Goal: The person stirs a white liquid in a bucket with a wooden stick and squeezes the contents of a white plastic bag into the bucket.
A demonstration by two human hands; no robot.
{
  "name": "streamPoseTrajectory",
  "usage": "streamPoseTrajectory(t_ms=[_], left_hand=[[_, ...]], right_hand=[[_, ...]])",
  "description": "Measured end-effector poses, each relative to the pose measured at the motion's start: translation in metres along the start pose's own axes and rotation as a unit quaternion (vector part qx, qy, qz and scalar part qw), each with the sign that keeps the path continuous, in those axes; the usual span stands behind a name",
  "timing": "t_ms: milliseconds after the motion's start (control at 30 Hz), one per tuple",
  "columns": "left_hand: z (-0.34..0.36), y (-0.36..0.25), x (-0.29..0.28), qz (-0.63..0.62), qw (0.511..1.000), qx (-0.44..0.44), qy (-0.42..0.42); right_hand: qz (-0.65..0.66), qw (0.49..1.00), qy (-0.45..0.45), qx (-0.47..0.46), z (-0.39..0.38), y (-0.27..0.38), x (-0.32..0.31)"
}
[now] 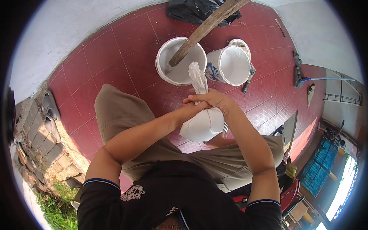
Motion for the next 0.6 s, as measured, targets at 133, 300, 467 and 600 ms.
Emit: streamPoseTrajectory(t_ms=[133,300,467,600], left_hand=[[0.004,0.002,-0.004,-0.006,1.000,-0.009,0.021],[0.000,0.001,0.000,0.005,1.000,-0.005,0.002],[-0.003,-0.002,0.004,-0.046,0.999,0.010,-0.024],[-0.006,-0.005,0.002,-0.013,1.000,-0.002,-0.020]], right_hand=[[0.005,1.000,0.008,-0.001,0.003,0.001,0.001],[0.006,1.000,0.010,-0.007,0.009,-0.004,-0.006],[0.008,0.999,-0.035,0.005,0.007,-0.003,0.001],[0.017,0.998,-0.064,-0.001,0.003,-0.002,0.007]])
Point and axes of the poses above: each hand's wrist, its own z-axis towards the middle knuckle, its own x-axis out of the palm, y = z × x, the point moved 2 cm from there along z, towards the middle knuckle, and after that the axes turned 2 degrees about -y, right-handed, at the moved point
